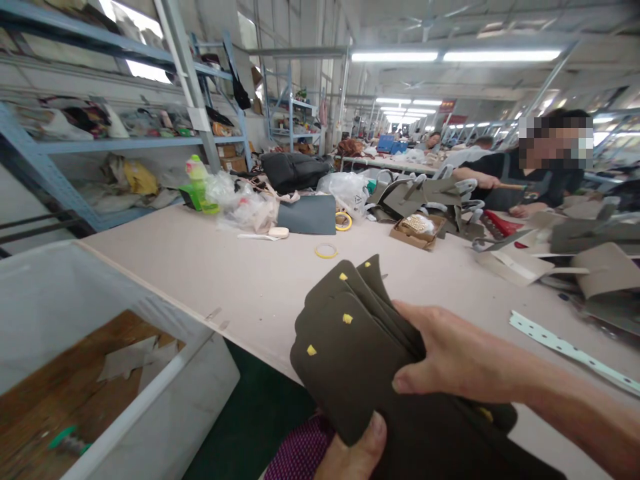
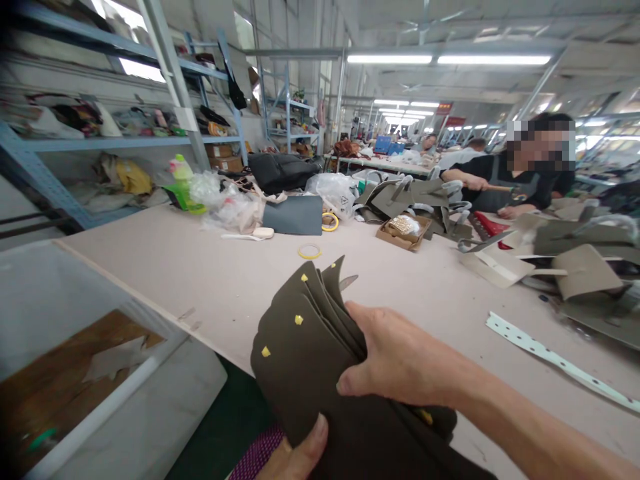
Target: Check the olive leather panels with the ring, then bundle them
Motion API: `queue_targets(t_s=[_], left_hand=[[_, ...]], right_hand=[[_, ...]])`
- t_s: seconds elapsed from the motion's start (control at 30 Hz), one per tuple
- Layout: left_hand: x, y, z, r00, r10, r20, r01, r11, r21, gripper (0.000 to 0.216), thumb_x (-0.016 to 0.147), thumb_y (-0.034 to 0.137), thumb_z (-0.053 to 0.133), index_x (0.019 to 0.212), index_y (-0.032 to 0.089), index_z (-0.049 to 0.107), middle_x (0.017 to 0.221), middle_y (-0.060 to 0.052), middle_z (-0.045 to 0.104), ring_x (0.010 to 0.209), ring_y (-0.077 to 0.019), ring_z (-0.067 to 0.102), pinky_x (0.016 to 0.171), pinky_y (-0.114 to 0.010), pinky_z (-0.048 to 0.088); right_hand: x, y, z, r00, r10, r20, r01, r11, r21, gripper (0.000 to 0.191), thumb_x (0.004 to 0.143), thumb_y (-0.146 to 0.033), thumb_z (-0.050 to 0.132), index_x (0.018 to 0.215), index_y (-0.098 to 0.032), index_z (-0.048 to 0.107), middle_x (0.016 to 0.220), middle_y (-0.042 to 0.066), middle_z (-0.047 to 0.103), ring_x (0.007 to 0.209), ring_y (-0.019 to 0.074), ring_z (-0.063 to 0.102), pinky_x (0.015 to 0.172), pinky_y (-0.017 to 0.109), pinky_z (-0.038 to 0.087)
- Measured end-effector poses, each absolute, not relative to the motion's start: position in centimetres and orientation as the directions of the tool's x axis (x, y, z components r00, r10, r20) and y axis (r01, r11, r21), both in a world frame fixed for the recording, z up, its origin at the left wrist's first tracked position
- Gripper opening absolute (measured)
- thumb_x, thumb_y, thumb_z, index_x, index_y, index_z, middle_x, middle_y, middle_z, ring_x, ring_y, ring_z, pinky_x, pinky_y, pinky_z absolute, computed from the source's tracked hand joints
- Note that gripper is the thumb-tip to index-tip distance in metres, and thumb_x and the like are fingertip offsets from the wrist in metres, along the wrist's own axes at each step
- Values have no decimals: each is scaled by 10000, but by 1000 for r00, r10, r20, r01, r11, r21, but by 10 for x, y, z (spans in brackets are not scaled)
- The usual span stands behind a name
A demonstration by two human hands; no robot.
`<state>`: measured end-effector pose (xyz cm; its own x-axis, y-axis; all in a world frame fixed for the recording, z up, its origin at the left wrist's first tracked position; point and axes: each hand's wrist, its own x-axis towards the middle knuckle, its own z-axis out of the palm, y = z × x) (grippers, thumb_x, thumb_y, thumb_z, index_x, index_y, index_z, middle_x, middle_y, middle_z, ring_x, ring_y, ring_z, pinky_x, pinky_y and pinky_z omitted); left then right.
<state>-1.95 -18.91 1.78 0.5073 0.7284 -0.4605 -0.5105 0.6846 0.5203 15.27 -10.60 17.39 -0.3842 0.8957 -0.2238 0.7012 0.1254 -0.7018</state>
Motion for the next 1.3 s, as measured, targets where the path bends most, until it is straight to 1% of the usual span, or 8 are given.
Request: queue_targets(t_s=[0.13,0.27,0.4,0.5,0.6,0.87,1.03,1.3], left_hand=[[9,-150,56,584,780,-224,-532,576,621,640,777,535,666,1277,152,548,1278,-144,592,1245,-310,497,1063,-465,370],[14,-145,52,663,722,-198,-119,363,924,505,729,482,701,1089,128,674,1088,-155,678,1139,-364,557,989,-513,417],[-2,-135,61,640,764,81,21,-122,992,407,775,331,666,1163,209,661,1338,-130,553,1362,-352,335,1168,-486,126],[-2,-82,84,570,718,400,380,-662,646,799,702,218,736,1420,163,390,1522,-120,315,1437,-317,169,1177,-480,-10],[13,-14,97,686,667,291,625,-745,234,932,600,239,822,1399,89,366,1373,-203,493,1326,-357,379,1147,-521,102],[40,51,105,839,544,22,545,-838,-31,448,665,473,757,972,187,599,1009,-89,681,946,-283,637,774,-344,465],[37,50,106,858,513,15,513,-858,-19,455,660,421,769,1012,199,584,1023,-68,666,956,-268,619,798,-338,450],[33,44,106,875,484,-6,484,-875,17,735,628,378,803,1269,227,477,1138,-78,625,1067,-274,568,906,-361,406]], right_hand=[[162,-84,228,-303,949,-92,903,255,-347,544,541,-360,785,1057,-274,634,918,19,712,798,267,656,652,316,464],[168,-64,205,-237,971,2,971,237,-35,498,601,-335,752,1062,-220,603,841,89,697,828,332,659,694,369,425],[170,-52,142,-297,948,-113,951,305,58,441,683,-219,644,1119,-194,586,832,141,713,802,348,675,660,374,431],[171,-46,121,-333,930,-153,933,348,87,380,723,-225,601,1098,-167,617,902,175,717,847,357,679,701,389,448],[177,-41,128,-307,937,-170,938,328,114,332,733,-273,623,1033,-133,651,943,207,707,871,372,670,750,421,460],[276,-114,98,197,858,473,922,1,-386,810,754,-559,652,1439,-262,336,1468,106,411,1343,327,372,1115,499,270],[328,-168,3,608,789,94,372,-178,-911,1077,709,-585,656,1520,-195,65,1546,169,259,1379,348,326,1085,516,339],[242,-129,4,622,775,114,263,-69,-962,891,691,-438,716,1449,-201,312,1348,118,554,1223,294,531,1056,466,414]])
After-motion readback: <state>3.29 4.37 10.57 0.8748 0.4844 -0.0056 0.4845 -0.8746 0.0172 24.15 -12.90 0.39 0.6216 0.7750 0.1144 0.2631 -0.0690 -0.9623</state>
